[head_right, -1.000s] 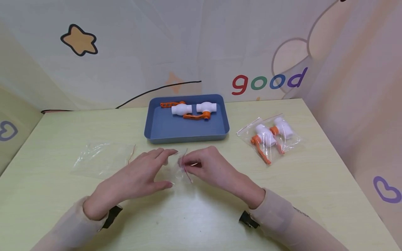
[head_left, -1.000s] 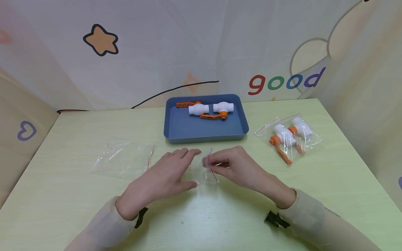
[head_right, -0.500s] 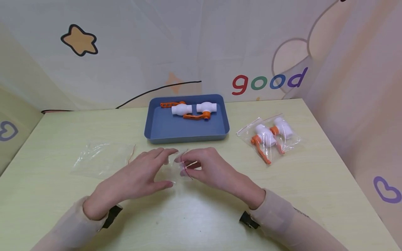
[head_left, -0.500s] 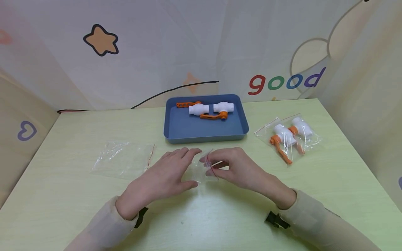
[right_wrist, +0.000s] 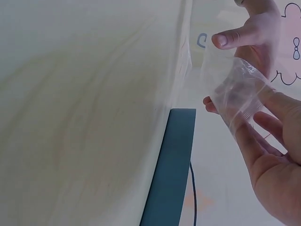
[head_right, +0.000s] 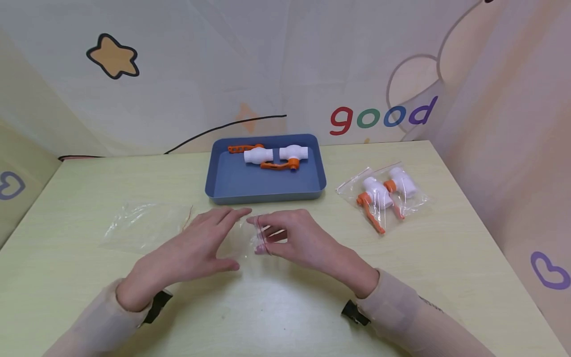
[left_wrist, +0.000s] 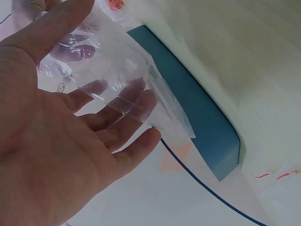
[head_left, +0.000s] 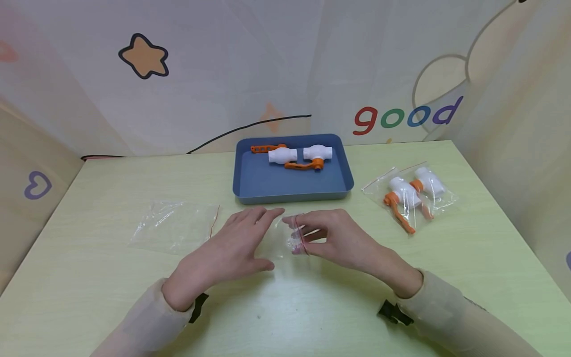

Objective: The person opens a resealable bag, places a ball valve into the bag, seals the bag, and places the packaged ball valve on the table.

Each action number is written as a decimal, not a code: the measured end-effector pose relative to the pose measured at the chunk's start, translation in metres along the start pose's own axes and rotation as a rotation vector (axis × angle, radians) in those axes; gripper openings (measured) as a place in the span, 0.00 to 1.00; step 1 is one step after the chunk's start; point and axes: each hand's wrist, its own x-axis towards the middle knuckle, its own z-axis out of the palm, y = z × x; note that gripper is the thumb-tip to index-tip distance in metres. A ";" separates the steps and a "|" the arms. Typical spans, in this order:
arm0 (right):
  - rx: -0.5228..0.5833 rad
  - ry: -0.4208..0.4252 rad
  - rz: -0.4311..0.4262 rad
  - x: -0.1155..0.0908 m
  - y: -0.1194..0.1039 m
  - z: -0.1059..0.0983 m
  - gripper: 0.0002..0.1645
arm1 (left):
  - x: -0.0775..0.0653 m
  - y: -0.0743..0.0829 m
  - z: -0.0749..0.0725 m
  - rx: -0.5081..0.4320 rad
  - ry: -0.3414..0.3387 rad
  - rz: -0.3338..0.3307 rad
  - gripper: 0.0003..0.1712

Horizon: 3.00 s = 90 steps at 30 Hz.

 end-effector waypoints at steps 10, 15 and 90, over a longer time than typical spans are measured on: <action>0.036 0.009 0.019 -0.001 0.000 0.000 0.36 | 0.001 -0.005 -0.002 -0.018 -0.047 -0.041 0.56; 0.053 0.014 0.024 -0.002 0.002 0.000 0.36 | -0.001 -0.008 -0.003 -0.019 -0.047 -0.045 0.55; -0.329 0.163 0.184 0.047 0.032 -0.075 0.18 | 0.005 -0.011 0.003 -0.044 0.123 0.016 0.40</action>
